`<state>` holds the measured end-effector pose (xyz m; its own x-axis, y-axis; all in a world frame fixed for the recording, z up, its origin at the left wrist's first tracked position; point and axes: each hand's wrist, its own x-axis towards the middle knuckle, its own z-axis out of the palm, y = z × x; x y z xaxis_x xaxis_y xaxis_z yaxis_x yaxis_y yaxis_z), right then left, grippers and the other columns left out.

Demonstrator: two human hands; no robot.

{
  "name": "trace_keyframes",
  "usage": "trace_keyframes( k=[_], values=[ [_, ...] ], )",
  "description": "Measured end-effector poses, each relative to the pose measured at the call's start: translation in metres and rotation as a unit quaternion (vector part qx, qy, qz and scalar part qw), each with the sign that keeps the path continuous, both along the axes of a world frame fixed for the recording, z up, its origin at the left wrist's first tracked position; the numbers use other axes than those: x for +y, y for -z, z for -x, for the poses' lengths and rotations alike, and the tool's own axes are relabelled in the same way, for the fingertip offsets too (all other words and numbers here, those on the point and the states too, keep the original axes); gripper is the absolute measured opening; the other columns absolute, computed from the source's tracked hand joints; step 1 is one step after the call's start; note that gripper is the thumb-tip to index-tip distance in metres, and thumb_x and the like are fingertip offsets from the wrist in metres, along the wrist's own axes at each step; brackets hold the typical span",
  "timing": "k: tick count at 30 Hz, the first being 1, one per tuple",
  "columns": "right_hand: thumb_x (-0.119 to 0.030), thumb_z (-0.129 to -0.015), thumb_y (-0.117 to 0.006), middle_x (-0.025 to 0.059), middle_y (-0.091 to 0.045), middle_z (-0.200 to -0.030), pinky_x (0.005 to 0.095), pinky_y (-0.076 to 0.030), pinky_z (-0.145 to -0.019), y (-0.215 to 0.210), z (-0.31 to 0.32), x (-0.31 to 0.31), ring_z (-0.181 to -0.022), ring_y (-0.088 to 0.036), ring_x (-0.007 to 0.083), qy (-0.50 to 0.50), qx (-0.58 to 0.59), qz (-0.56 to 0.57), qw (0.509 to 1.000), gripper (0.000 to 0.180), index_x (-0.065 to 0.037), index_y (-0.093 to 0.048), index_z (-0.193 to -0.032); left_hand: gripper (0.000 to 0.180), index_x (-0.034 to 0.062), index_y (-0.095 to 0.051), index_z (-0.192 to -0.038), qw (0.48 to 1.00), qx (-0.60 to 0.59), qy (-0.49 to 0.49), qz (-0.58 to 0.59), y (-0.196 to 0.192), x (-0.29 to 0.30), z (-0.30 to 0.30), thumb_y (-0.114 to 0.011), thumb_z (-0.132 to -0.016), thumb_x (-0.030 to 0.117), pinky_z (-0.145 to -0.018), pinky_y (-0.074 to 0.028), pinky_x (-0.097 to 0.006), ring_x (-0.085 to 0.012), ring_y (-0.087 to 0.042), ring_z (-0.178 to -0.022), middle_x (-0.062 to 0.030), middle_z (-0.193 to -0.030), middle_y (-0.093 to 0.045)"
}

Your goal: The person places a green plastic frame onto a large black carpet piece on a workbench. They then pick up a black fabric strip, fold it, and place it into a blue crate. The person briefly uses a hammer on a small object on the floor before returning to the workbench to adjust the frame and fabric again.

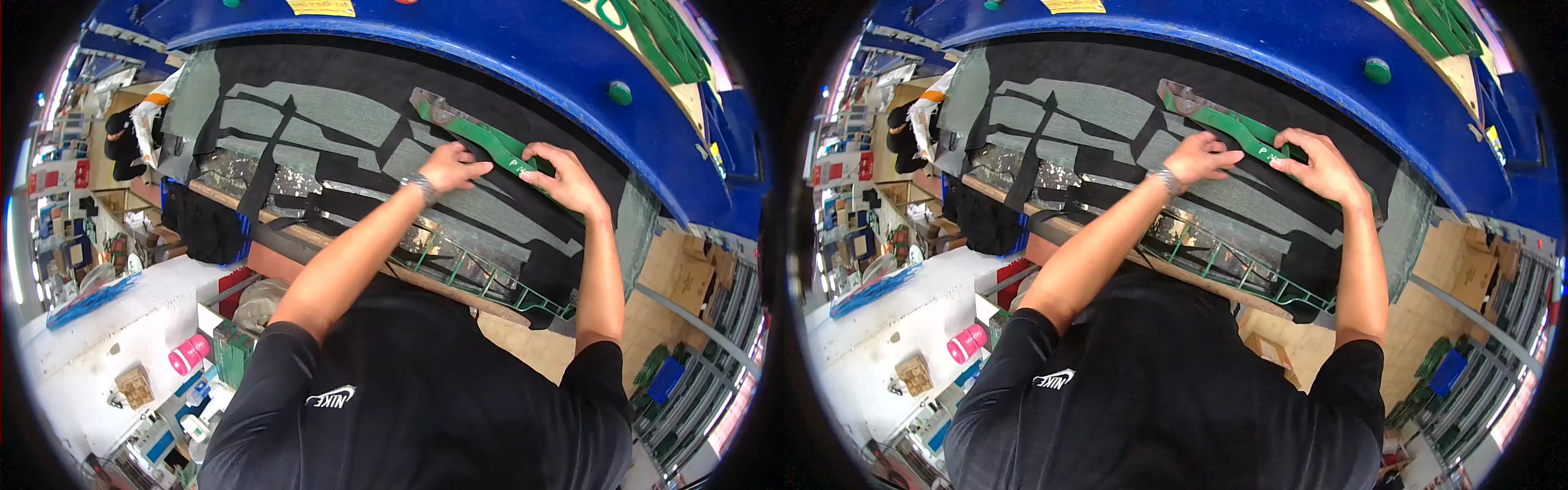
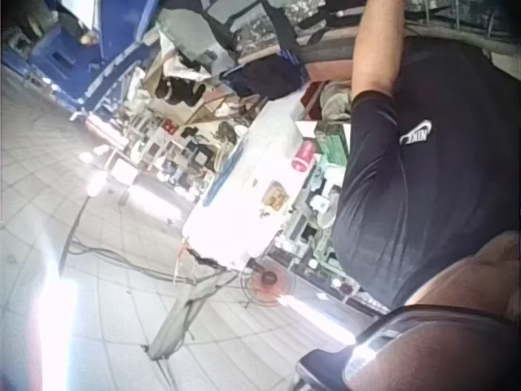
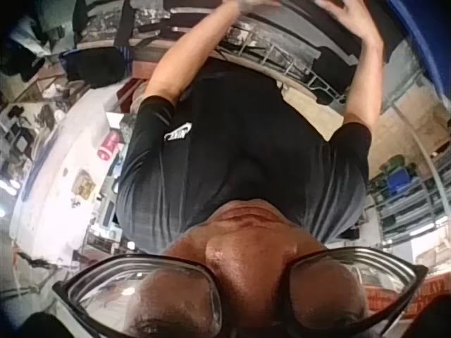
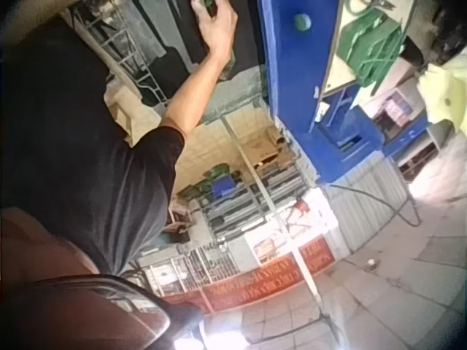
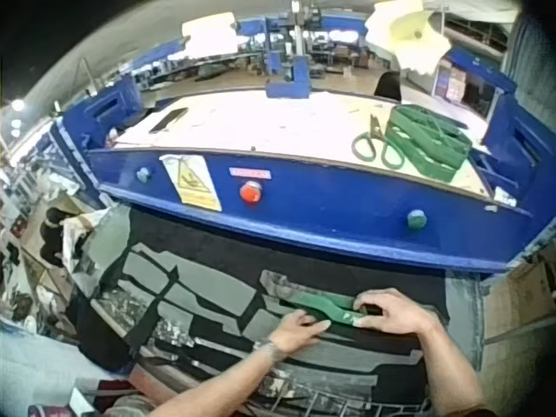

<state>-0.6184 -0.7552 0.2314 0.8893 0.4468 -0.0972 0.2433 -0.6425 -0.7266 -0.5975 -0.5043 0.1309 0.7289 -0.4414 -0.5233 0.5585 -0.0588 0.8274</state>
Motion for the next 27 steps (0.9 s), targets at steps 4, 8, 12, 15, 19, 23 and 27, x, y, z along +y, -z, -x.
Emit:
trace_keyframes(
  k=[4,8,12,15,19,23,27],
  values=[
    [-0.014,-0.083,-0.076,0.0118,-0.069,-0.104,0.0352,-0.05,-0.076,-0.013,0.0,0.009,-0.094,-0.066,0.0262,0.012,0.014,0.002,1.0,0.031,-0.001,-0.063,-0.108,0.041,-0.0026,-0.057,-0.114,0.996,0.041,-0.078,0.02,0.016,-0.016,0.015,-0.067,-0.1,0.035,-0.081,-0.063,-0.036,-0.0223,-0.068,-0.099,-0.0121,-0.115,-0.063],
    [-0.017,-0.082,-0.079,0.0179,-0.069,-0.117,0.0413,-0.051,-0.094,-0.006,0.006,0.009,-0.112,-0.065,0.0382,0.059,-0.077,0.03,0.995,0.043,-0.001,-0.064,-0.118,0.037,0.0004,-0.058,-0.121,1.0,-0.015,0.014,0.02,-0.003,0.052,0.064,-0.059,-0.105,0.033,-0.095,-0.055,-0.039,-0.0173,-0.067,-0.105,-0.0113,-0.114,-0.069],
    [-0.017,-0.082,-0.08,0.0195,-0.067,-0.122,0.0433,-0.049,-0.099,0.015,0.001,0.037,-0.116,-0.062,0.0393,0.131,-0.105,0.097,0.981,0.048,-0.001,-0.063,-0.123,0.029,0.0037,-0.054,-0.128,0.951,0.025,-0.187,0.244,-0.077,0.159,0.124,-0.059,-0.103,0.017,-0.091,-0.06,-0.042,-0.0274,-0.072,-0.103,-0.013,-0.112,-0.069],
    [-0.016,-0.083,-0.079,0.0193,-0.063,-0.131,0.0435,-0.048,-0.102,0.043,-0.01,0.044,-0.122,-0.059,0.0396,0.133,-0.13,0.168,0.968,0.05,0.0,-0.062,-0.127,0.037,0.0051,-0.051,-0.134,0.941,-0.016,-0.275,0.198,-0.121,0.213,0.148,-0.063,-0.101,0.016,-0.074,-0.063,-0.035,-0.0208,-0.073,-0.088,-0.0059,-0.098,-0.066],
    [-0.013,-0.085,-0.077,0.0208,-0.055,-0.141,0.0442,-0.043,-0.108,0.027,-0.02,0.09,-0.129,-0.053,0.0402,0.115,-0.173,0.135,0.969,0.047,0.001,-0.062,-0.128,0.042,0.0044,-0.051,-0.137,0.968,-0.096,-0.191,0.134,-0.174,0.249,0.144,-0.065,-0.098,0.01,-0.07,-0.056,-0.028,-0.0087,-0.062,-0.078,-0.0023,-0.093,-0.063],
    [-0.02,-0.08,-0.08,0.0172,-0.055,-0.143,0.0421,-0.041,-0.109,-0.089,0.002,0.22,-0.129,-0.055,0.0318,-0.043,-0.087,-0.169,0.981,0.054,0.001,-0.063,-0.126,0.04,0.0005,-0.05,-0.138,0.971,-0.202,0.043,0.117,-0.185,0.271,0.129,-0.06,-0.101,0.009,-0.059,-0.053,-0.026,-0.0102,-0.063,-0.069,-0.0053,-0.084,-0.065],
    [-0.045,-0.07,-0.086,0.02,-0.061,-0.135,0.0403,-0.045,-0.105,-0.121,-0.002,0.324,-0.123,-0.061,0.0321,-0.281,-0.047,-0.217,0.934,0.076,0.003,-0.064,-0.125,0.029,-0.0028,-0.058,-0.128,0.963,-0.223,0.109,0.108,-0.191,0.298,0.112,-0.058,-0.101,0.008,-0.063,-0.052,-0.028,-0.0088,-0.063,-0.064,-0.0033,-0.079,-0.066]
  ],
)
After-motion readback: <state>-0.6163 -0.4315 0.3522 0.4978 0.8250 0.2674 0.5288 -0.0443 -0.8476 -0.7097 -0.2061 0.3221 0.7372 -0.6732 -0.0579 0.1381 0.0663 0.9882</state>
